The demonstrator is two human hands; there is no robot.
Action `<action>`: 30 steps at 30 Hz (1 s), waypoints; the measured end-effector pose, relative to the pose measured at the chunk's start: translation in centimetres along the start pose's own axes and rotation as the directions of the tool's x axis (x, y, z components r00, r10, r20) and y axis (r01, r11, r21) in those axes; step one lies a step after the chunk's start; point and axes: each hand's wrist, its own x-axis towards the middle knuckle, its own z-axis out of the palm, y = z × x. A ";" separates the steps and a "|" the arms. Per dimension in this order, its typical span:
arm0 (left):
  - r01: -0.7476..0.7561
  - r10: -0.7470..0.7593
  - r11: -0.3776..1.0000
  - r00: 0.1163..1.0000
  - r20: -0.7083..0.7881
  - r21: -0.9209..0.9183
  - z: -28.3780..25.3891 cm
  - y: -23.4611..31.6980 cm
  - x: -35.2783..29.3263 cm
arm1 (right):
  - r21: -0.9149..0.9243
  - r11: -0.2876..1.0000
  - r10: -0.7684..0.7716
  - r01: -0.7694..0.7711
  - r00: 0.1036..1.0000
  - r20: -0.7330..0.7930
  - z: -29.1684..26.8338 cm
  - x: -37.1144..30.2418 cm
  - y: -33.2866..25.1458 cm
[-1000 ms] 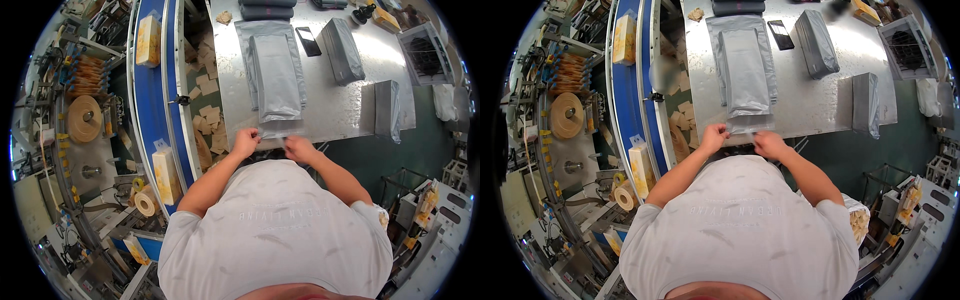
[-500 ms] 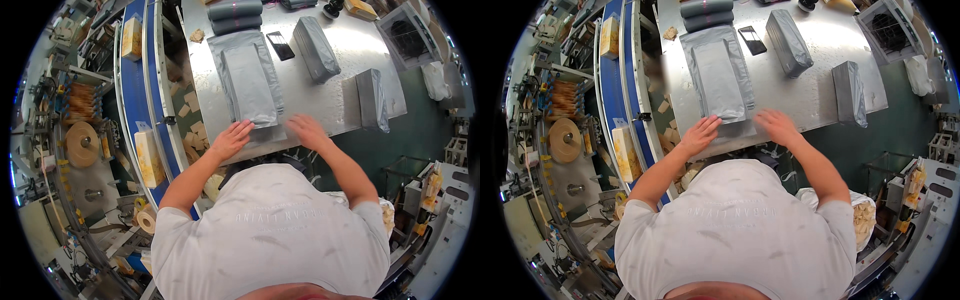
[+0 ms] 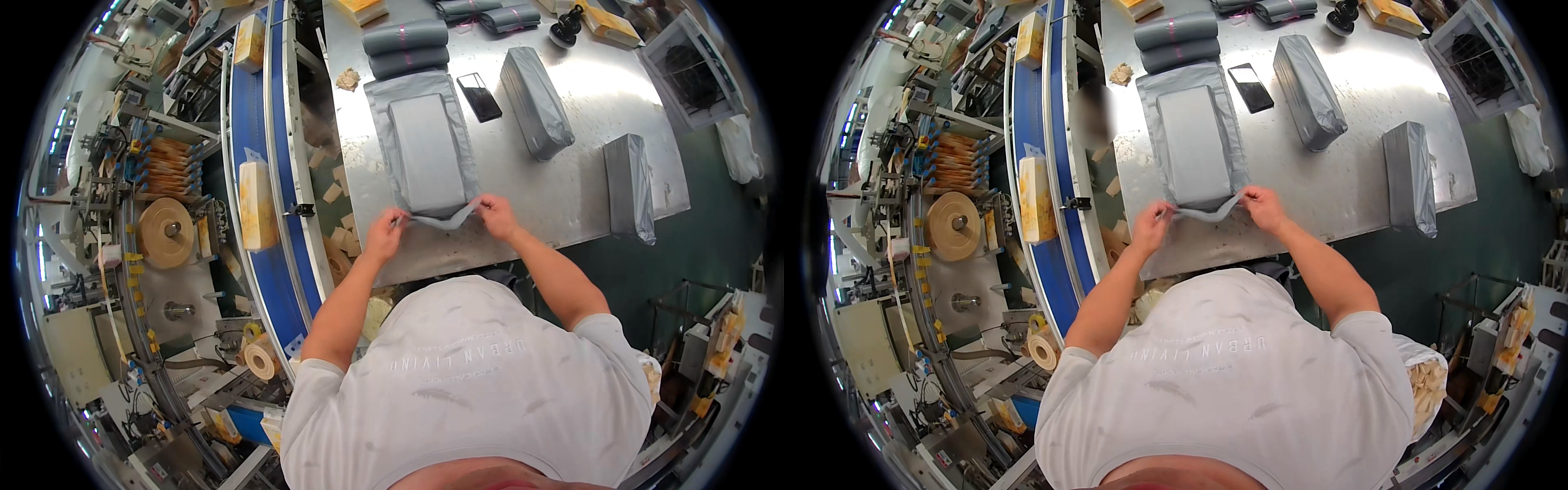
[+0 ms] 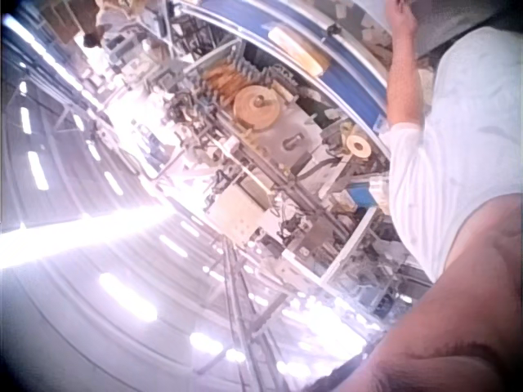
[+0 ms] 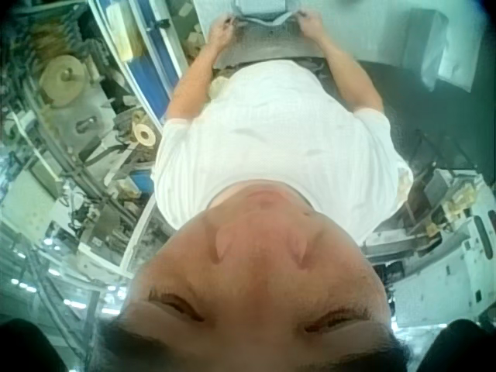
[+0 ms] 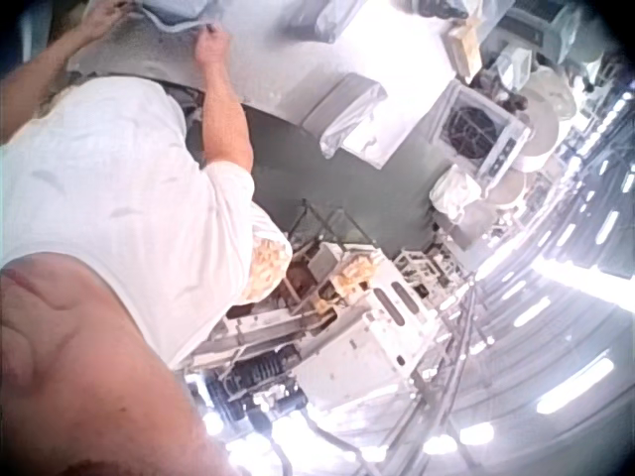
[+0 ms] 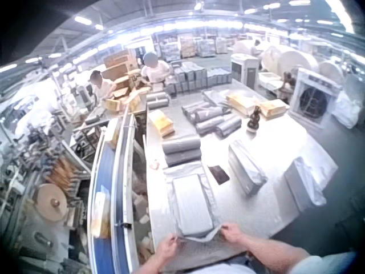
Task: The person takes boxes from a conveyor belt and places them into gray plastic mailer bags. They fold the top of the bags closed and stack the sealed packages on a metal table. The person also briefly handles crumpled paper from a large white bag.
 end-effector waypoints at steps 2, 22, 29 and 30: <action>0.356 -0.387 0.902 0.917 -0.094 -0.243 1.0 -0.3 2.0 | 0.326 0.904 0.316 -0.275 0.946 -0.077 1.0 0.9 1.0; -0.271 0.270 0.962 0.962 -0.034 -0.032 6.0 7.7 -0.2 | 0.547 0.807 0.315 -0.222 0.946 -0.080 -2.0 -0.4 -4.0; -0.143 0.165 0.978 0.976 0.145 -0.152 7.3 7.1 -1.2 | -0.103 0.957 -0.280 0.270 0.775 -0.566 -18.9 -11.5 -10.1; -0.110 0.138 0.979 0.977 0.160 -0.174 7.5 6.7 -1.1 | -0.211 0.944 -0.330 0.253 0.735 -0.593 -22.0 -13.1 -9.8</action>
